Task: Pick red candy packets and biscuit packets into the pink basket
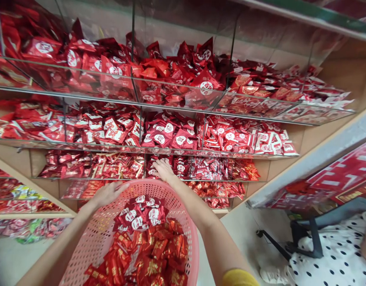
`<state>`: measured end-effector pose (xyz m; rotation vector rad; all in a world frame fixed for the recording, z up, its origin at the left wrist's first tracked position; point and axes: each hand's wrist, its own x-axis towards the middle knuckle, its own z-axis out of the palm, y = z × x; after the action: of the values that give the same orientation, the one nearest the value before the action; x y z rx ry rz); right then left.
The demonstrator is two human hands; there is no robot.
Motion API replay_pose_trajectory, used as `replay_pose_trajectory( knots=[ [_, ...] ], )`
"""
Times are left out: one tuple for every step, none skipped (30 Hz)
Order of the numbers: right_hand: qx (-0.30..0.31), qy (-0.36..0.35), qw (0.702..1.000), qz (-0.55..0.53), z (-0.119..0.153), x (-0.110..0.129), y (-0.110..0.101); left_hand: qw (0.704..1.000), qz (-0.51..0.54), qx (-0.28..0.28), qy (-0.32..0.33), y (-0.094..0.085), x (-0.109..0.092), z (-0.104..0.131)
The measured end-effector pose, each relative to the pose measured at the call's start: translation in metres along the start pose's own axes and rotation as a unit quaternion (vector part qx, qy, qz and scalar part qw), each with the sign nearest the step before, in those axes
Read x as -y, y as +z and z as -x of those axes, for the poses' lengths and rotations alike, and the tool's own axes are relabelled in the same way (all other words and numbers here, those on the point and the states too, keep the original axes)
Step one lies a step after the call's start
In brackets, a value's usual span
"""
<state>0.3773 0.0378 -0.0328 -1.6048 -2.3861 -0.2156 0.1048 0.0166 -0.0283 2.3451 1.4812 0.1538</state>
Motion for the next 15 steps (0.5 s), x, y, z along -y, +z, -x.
replay_pose_trajectory(
  knots=[
    [-0.001, 0.001, 1.0, -0.004, 0.001, -0.001, -0.001, 1.0, 0.0, -0.001, -0.001, 0.001, 0.0, 0.0],
    [-0.002, 0.003, 1.0, -0.008, 0.001, -0.001, -0.002, 1.0, 0.0, -0.002, -0.003, 0.001, 0.001, 0.001],
    [-0.002, 0.004, 1.0, -0.012, 0.002, -0.002, -0.002, 1.0, 0.001, -0.003, -0.005, 0.001, 0.001, 0.001],
    [-0.002, 0.005, 1.0, -0.015, 0.003, -0.002, -0.003, 1.0, 0.002, -0.002, -0.007, 0.002, 0.002, 0.002],
    [0.0, 0.005, 1.0, -0.018, 0.004, -0.003, -0.003, 1.0, 0.003, -0.001, -0.009, 0.002, 0.002, 0.003],
    [0.001, 0.003, 1.0, -0.019, 0.006, -0.003, -0.003, 1.0, 0.004, 0.0, -0.013, 0.002, 0.003, 0.004],
    [0.0, -0.001, 1.0, -0.017, 0.007, -0.003, -0.003, 1.0, 0.006, 0.002, -0.016, 0.002, 0.003, 0.006],
    [-0.003, -0.005, 1.0, -0.012, 0.009, -0.003, -0.004, 1.0, 0.007, 0.003, -0.019, 0.002, 0.004, 0.007],
    [-0.007, -0.011, 1.0, -0.005, 0.01, -0.003, -0.005, 1.0, 0.009, 0.004, -0.022, 0.002, 0.004, 0.008],
    [-0.01, -0.02, 1.0, 0.003, 0.012, -0.003, -0.006, 1.0, 0.01, 0.006, -0.026, 0.002, 0.005, 0.01],
    [-0.012, -0.03, 0.999, 0.013, 0.012, -0.002, -0.007, 1.0, 0.012, 0.009, -0.028, 0.002, 0.005, 0.011],
    [-0.013, -0.04, 0.999, 0.023, 0.013, -0.001, -0.009, 0.999, 0.012, 0.011, -0.03, 0.002, 0.005, 0.012],
    [-0.013, -0.049, 0.998, 0.032, 0.013, 0.001, -0.01, 0.999, 0.013, 0.013, -0.033, 0.001, 0.005, 0.013],
    [-0.013, -0.057, 0.997, 0.041, 0.012, 0.002, -0.012, 0.999, 0.013, 0.014, -0.035, 0.001, 0.005, 0.014],
    [-0.012, -0.062, 0.997, 0.048, 0.011, 0.004, -0.013, 0.999, 0.014, 0.013, -0.037, 0.001, 0.004, 0.014]
  ],
)
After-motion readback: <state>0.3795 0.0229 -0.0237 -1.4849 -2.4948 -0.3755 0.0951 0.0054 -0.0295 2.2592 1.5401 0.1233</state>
